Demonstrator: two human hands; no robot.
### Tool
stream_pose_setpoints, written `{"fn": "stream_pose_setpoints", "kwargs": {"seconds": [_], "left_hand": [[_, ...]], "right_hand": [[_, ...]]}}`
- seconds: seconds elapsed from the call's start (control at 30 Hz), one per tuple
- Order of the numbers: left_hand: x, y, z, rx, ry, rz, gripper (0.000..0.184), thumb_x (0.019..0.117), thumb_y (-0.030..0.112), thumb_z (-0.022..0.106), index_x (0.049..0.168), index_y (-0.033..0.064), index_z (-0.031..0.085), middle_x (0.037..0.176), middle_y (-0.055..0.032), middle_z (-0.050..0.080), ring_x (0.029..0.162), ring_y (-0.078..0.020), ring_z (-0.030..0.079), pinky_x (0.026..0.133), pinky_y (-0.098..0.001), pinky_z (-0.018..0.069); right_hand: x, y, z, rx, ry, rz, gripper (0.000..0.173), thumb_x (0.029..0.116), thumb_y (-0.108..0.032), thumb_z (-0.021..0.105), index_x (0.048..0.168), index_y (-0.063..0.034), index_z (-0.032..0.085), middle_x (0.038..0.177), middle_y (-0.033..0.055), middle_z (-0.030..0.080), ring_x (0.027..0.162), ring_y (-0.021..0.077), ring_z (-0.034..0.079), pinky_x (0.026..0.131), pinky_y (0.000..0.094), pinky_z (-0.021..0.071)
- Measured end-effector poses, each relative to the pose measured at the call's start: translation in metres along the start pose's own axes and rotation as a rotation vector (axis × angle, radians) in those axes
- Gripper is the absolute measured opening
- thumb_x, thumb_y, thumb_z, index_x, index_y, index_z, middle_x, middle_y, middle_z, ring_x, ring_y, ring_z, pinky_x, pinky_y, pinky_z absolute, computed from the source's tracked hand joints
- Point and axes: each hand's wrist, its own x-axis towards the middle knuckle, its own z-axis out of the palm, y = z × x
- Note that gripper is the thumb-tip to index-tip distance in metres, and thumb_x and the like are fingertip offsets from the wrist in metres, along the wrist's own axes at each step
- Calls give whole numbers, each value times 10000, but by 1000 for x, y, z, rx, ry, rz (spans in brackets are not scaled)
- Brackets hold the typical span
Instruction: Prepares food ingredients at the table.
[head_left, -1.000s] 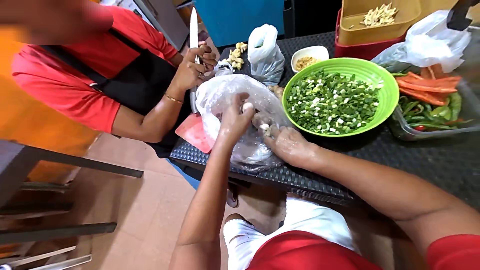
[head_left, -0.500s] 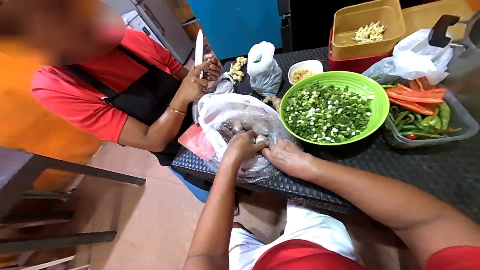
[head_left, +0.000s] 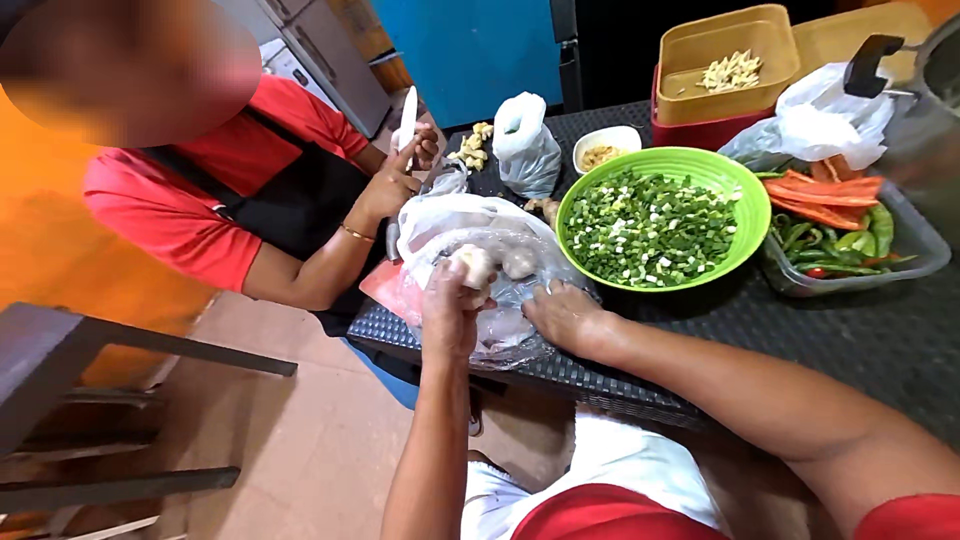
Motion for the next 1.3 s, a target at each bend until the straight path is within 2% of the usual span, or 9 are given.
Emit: {"fn": "stream_pose_setpoints", "kwargs": {"seconds": [0.07,0.2,0.3,0.4,0.63,0.8,0.93,1.2,1.3], "left_hand": [[-5,12,-8,-315,-88,-46,365,998,502,581,1114,170,681,1069,-69,745,793,-147,727,584,-258,592],[-5,41,-24,-353,-172,-81,367,947,474,662,1080,133,688,1186,-135,733,809,-203,751,542,-274,593],[0,48,-23,-370,-75,-270,374,1047,433,493,1124,91,624,1088,-166,737,789,-230,756,543,-291,611],[13,38,-16,-343,183,-456,327,1028,430,507,1150,134,576,951,-100,695,736,-168,717,547,-255,588],[12,37,-42,-373,336,-235,217,1043,344,499,1088,152,588,906,-63,687,700,-144,695,528,-248,575],[3,39,-40,-287,471,-232,199,1039,333,544,1112,151,581,925,-64,679,705,-149,696,528,-266,579],[-1,30,-39,-209,499,-227,196,1049,315,552,1132,143,596,942,-54,672,753,-152,694,560,-273,581],[-34,7,-25,-145,321,-96,165,1084,287,489,1041,155,578,753,29,618,546,-48,555,491,-202,506],[-44,8,-11,-112,240,-212,184,1087,225,474,1146,100,596,811,-26,682,592,-85,634,510,-224,545]], "right_hand": [[-1,1,4,-34,54,-23,234,1021,-12,523,1224,46,624,1233,294,611,1163,481,600,926,570,527],[-2,2,9,-84,96,-54,233,1006,25,527,1219,58,613,1206,298,615,1144,479,609,909,567,533],[0,3,8,-30,104,-32,224,995,8,556,1199,43,640,1203,287,631,1139,482,617,897,582,541],[-1,5,9,-25,124,-54,223,992,-2,562,1197,39,640,1165,282,631,1108,482,620,866,579,547],[1,7,9,-8,144,-89,253,995,21,533,1231,41,622,1197,293,624,1096,482,634,838,589,553],[2,10,13,20,253,-149,246,941,18,630,1185,26,659,1171,280,644,1026,469,662,799,585,565],[2,14,3,130,281,-122,331,962,-51,623,1293,-35,619,1179,244,664,1038,450,671,848,605,550],[7,13,10,207,438,-121,420,1081,-325,470,1363,-51,619,1209,211,690,1119,406,668,953,592,519],[6,9,18,185,536,-224,473,1045,-389,535,1373,-63,630,1238,213,686,1136,419,657,963,601,512]]}}
